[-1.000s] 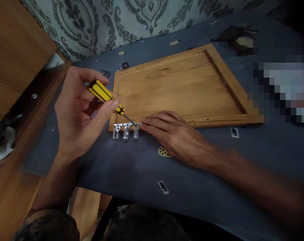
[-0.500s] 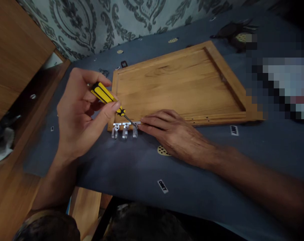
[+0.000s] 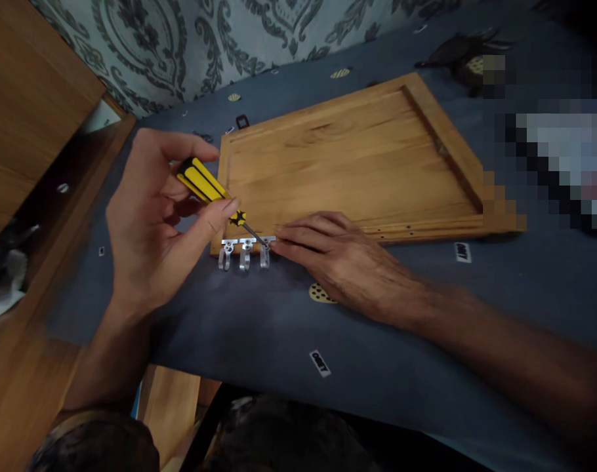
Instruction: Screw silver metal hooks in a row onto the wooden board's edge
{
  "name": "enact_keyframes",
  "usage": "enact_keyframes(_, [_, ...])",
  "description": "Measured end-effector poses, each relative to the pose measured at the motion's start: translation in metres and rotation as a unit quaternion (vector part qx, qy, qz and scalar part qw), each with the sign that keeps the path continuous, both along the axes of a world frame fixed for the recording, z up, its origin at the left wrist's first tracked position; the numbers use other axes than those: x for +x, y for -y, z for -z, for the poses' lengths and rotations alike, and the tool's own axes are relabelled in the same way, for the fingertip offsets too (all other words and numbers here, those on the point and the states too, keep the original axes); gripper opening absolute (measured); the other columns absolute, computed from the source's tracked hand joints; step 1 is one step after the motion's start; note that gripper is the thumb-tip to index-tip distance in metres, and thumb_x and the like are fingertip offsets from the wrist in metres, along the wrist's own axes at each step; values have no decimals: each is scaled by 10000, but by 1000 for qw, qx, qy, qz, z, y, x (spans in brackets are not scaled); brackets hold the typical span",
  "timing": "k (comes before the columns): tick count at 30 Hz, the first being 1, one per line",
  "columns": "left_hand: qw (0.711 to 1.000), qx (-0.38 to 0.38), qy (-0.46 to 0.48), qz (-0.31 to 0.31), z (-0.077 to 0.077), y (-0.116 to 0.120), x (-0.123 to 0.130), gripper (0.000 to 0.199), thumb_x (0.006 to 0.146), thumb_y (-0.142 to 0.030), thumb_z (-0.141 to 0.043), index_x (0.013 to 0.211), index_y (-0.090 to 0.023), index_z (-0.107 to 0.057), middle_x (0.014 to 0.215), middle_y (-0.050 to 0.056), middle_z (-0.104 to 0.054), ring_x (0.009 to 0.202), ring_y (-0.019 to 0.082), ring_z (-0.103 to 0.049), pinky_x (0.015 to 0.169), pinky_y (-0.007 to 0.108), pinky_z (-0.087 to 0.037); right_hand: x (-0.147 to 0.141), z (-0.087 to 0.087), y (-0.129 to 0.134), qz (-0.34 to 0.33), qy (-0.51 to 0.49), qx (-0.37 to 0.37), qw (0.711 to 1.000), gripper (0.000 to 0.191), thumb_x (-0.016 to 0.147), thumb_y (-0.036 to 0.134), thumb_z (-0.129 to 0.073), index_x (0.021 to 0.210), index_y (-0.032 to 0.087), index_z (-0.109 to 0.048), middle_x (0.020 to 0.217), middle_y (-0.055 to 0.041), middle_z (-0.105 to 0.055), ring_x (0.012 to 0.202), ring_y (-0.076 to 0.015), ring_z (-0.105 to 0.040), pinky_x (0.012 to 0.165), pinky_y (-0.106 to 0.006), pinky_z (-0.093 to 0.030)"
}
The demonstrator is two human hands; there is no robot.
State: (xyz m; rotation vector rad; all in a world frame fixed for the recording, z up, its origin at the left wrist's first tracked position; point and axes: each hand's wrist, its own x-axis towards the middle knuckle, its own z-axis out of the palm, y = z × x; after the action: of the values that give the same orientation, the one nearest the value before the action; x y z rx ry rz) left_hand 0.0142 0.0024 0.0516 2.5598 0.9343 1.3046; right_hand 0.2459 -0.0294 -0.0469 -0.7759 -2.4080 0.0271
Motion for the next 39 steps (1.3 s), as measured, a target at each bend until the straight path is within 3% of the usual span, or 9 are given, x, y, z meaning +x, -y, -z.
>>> enact_keyframes(6, [999, 27, -35, 3, -1, 2, 1, 165, 864, -150, -768, 981, -184, -657, 869, -52, -526, 761, 30, -653, 658, 139, -625, 0, 1, -1, -1, 0, 2, 1000, 335, 987, 107, -465, 1255, 107, -666, 1265, -156, -718, 1148, -287, -628, 997, -492, -497])
enact_keyframes(10, [999, 4, -29, 16, -2, 0, 1, 204, 843, -204, -804, 1004, -174, -683, 939, -26, -575, 811, 79, -704, 691, 190, -651, 1, 0, -1, -3, 2, 0, 1000, 357, 984, 97, -449, 1274, 99, -657, 1278, -164, -712, 1162, -291, -620, 1003, -504, -491])
enact_keyframes(17, [994, 20, -96, 54, -8, -4, -7, 428, 898, -138, -731, 1275, -274, -582, 1089, -22, -619, 895, 92, -752, 698, 161, -641, 1, 0, -1, -4, 1, 5, 1000, 365, 991, 111, -434, 1284, 113, -652, 1287, -151, -710, 1165, -285, -621, 1001, -496, -494])
enact_keyframes(22, [989, -23, -104, 105, -9, -9, -15, 478, 913, -149, -706, 1339, -303, -552, 1168, 21, -594, 963, 127, -731, 820, 279, -675, 1, 2, -1, -2, 3, 12, 1000, 356, 1000, 110, -439, 1286, 107, -650, 1289, -143, -711, 1166, -282, -619, 1006, -485, -498])
enact_keyframes(27, [989, -34, -98, 103, -8, -10, -16, 432, 922, -175, -705, 1316, -268, -553, 1097, 9, -609, 940, 133, -735, 773, 298, -671, 1, 2, -1, -6, -2, 4, 1000, 362, 985, 103, -456, 1291, 108, -649, 1299, -150, -704, 1167, -283, -619, 1005, -496, -496])
enact_keyframes(33, [997, -18, 77, 24, -7, -7, -15, 373, 861, -208, -785, 1213, -247, -668, 1204, 18, -620, 912, 144, -737, 764, 279, -640, 0, 0, -1, -3, -14, -14, 1000, 348, 997, 98, -460, 1273, 142, -666, 1270, -132, -717, 1179, -264, -617, 1014, -477, -484])
enact_keyframes(39, [999, -40, 27, 7, -4, -4, -6, 380, 780, -283, -877, 1103, -239, -680, 900, -33, -646, 714, 62, -670, 549, 143, -537, 1, 0, 0, 1, -1, -15, 1000, 368, 975, 93, -467, 1282, 151, -662, 1287, -134, -712, 1180, -270, -622, 1016, -489, -484])
